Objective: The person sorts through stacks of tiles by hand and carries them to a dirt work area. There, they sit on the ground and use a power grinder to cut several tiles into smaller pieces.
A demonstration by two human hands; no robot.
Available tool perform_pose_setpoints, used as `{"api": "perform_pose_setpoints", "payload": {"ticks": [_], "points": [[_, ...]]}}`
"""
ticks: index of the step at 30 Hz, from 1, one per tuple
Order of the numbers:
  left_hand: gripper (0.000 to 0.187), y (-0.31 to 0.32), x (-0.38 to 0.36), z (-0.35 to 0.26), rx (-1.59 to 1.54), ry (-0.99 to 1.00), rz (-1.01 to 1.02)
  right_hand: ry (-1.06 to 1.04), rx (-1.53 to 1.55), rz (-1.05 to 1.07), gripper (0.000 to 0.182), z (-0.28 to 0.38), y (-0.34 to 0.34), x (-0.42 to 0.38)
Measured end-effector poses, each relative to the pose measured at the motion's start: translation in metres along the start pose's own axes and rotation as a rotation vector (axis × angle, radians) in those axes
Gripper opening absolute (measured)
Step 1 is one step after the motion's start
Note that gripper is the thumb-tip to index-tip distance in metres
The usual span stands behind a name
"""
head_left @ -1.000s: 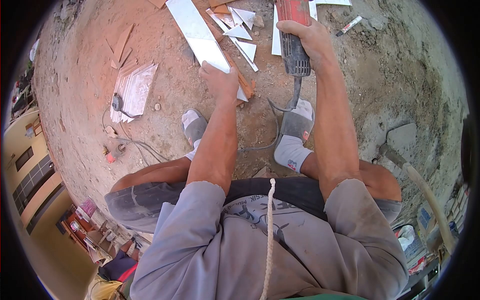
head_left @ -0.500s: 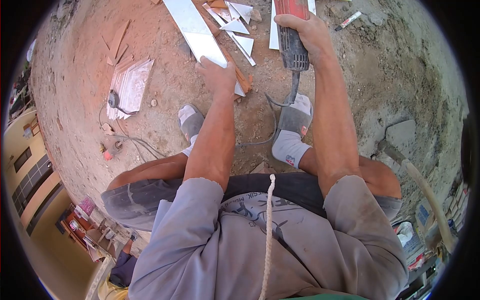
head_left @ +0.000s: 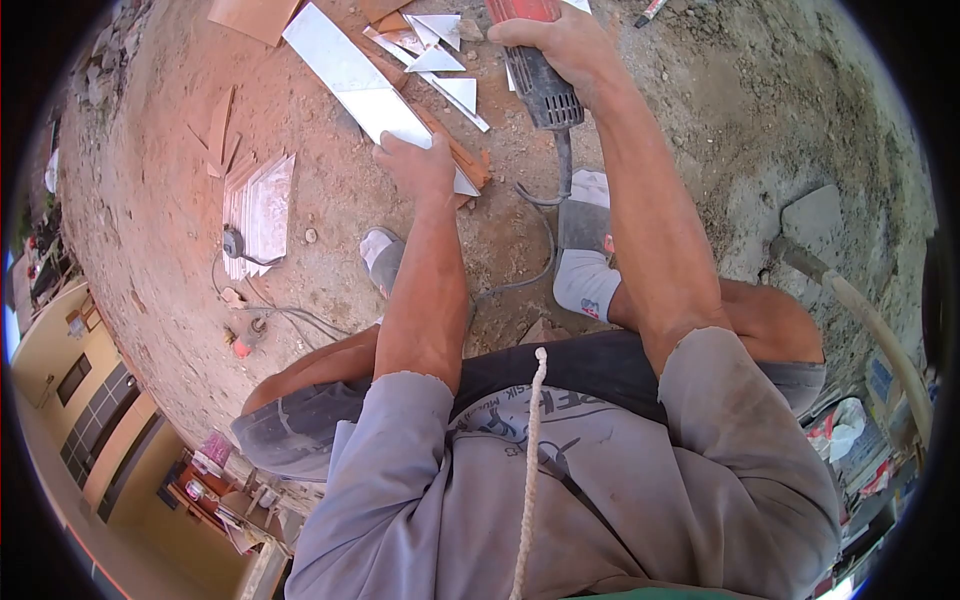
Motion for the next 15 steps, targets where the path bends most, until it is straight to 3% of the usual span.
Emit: {"api": "perform_pose_setpoints", "payload": {"ticks": [10,15], "points": [[0.076,-0.003,-0.0024,-0.0039,0.067,-0.018,0.02,-0.074,0.143,0.053,0.037,0.0044,-0.0004,-0.0065],[0.075,-0.003,-0.0027,-0.0043,0.078,-0.018,0.023,-0.03,0.073,0.026,0.035,0.0033,0.004,-0.0009]]}}
Point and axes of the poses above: each hand's wrist, its own x-axis towards the middle knuckle, its own y-axis out of the palm, z = x × y, the point moved 3 cm from there along x, towards the middle knuckle, and after that the axes turned 1 degree about z, right-handed, at the moved point
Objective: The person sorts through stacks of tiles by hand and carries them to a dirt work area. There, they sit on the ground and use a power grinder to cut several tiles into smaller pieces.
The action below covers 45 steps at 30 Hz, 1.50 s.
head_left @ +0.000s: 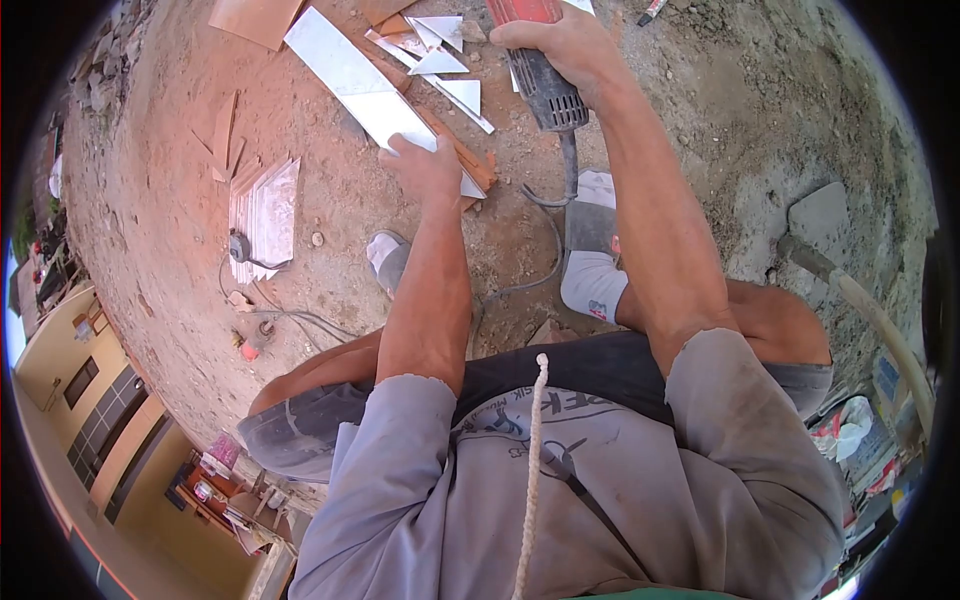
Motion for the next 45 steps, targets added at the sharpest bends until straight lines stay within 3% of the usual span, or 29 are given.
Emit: {"api": "perform_pose_setpoints", "payload": {"ticks": [3,5,14,20,22,35,45], "points": [[0.074,-0.002,-0.001,0.001,0.033,0.009,-0.004,0.019,-0.028,0.008,0.035,-0.001,0.002,0.001],[0.072,-0.008,-0.002,-0.005,0.008,-0.015,0.105,0.008,-0.018,0.024,0.034,-0.005,0.003,0.003],[0.074,-0.006,-0.004,-0.005,0.013,-0.013,0.049,-0.041,0.019,0.053,0.035,-0.007,0.007,0.003],[0.073,-0.005,-0.004,-0.006,0.02,-0.023,0.083,-0.102,-0.12,-0.028,0.041,-0.035,0.008,0.022],[0.072,-0.006,-0.004,-0.007,0.02,-0.03,0.084,-0.007,-0.052,-0.003,0.056,-0.039,0.009,0.022],[0.069,-0.006,-0.004,-0.007,0.046,-0.068,0.094,-0.051,-0.114,0.055,0.047,-0.032,0.019,0.017],[0.07,-0.003,-0.001,-0.008,0.058,-0.057,0.096,-0.025,-0.105,0.024,0.056,-0.035,0.018,0.021]]}}
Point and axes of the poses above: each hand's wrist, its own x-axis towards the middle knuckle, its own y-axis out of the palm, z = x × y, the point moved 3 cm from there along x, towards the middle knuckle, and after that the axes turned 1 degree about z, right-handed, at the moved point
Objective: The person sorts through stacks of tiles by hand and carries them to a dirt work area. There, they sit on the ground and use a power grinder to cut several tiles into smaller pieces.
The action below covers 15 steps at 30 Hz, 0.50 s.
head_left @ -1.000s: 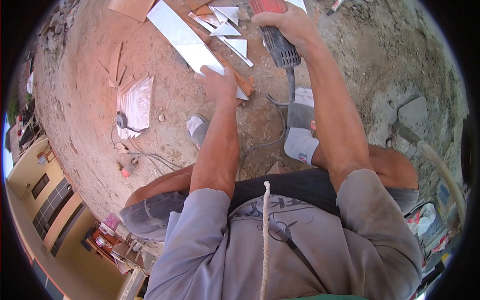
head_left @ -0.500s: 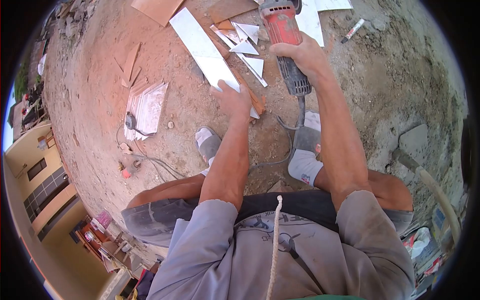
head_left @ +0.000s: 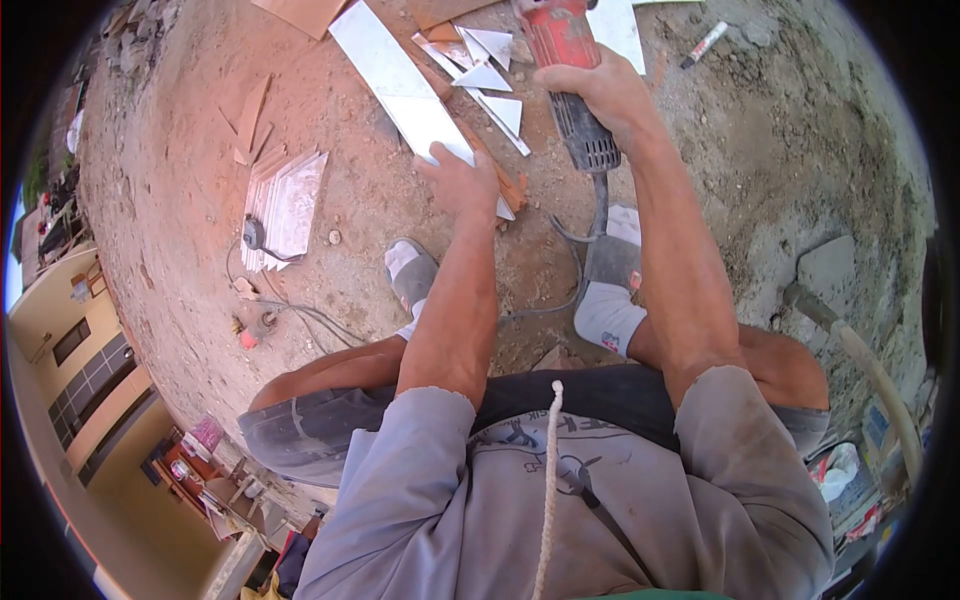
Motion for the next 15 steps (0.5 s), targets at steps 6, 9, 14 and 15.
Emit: {"api": "perform_pose_setpoints", "payload": {"ticks": [6,9,14,15], "points": [[0.07,0.003,-0.002,0.003,0.008,0.046,-0.065,0.002,-0.072,-0.017,0.043,0.006,-0.003,-0.006],[0.069,-0.004,-0.005,-0.003,-0.008,0.019,0.032,0.034,-0.019,0.032,0.042,0.019,-0.006,-0.012],[0.071,-0.004,-0.004,-0.002,0.004,0.027,0.04,0.048,-0.006,0.024,0.044,0.018,-0.004,-0.012],[0.071,-0.004,-0.004,-0.002,-0.003,0.023,0.045,0.05,-0.006,0.024,0.044,0.017,-0.004,-0.012]]}}
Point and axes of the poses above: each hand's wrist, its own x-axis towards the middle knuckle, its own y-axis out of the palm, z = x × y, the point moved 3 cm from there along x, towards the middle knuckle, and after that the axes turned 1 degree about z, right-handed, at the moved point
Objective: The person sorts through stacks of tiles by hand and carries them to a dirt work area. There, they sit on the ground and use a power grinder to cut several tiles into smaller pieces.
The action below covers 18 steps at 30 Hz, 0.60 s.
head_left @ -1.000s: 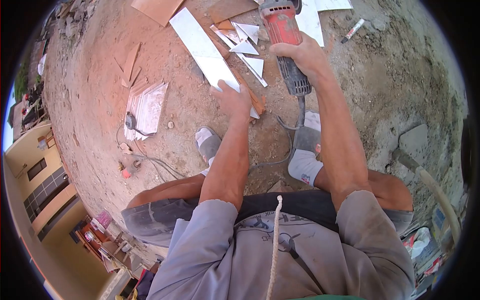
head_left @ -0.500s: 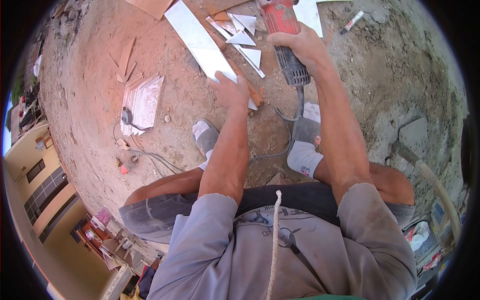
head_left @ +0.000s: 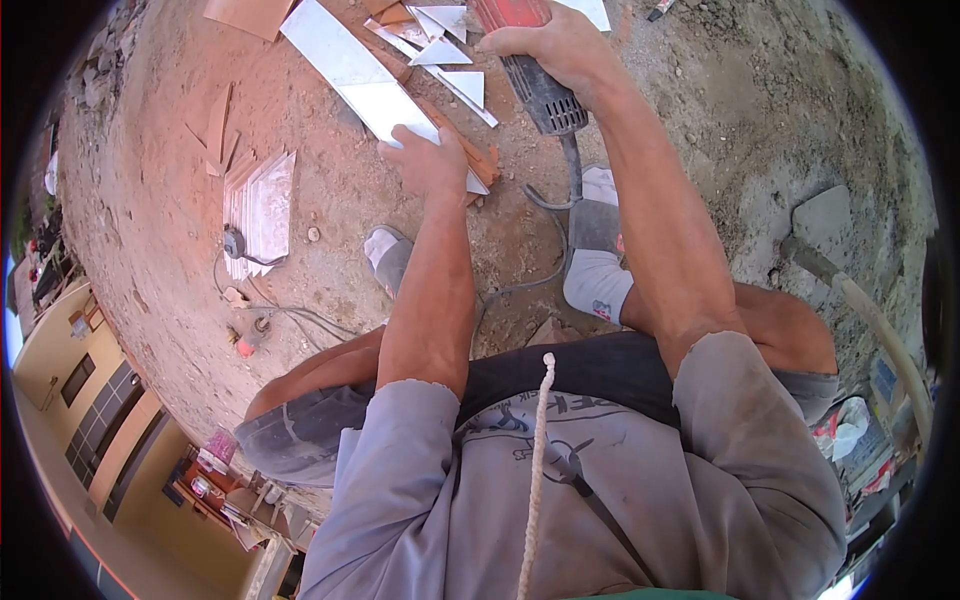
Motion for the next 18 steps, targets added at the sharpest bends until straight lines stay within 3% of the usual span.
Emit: {"api": "perform_pose_setpoints", "payload": {"ticks": [3,12,14,18], "points": [[0.071,0.014,0.008,0.01,0.052,0.035,-0.129,0.002,0.0,-0.006,0.044,-0.002,0.001,0.002],[0.071,0.003,0.001,0.002,0.028,0.01,-0.039,-0.024,0.009,0.051,0.044,-0.007,0.003,0.003],[0.07,0.001,0.001,0.0,0.017,-0.005,-0.044,-0.137,-0.062,-0.057,0.061,-0.035,0.009,0.029],[0.069,0.01,0.004,0.009,-0.022,0.047,-0.099,-0.132,-0.073,0.024,0.063,-0.014,0.008,0.024]]}}
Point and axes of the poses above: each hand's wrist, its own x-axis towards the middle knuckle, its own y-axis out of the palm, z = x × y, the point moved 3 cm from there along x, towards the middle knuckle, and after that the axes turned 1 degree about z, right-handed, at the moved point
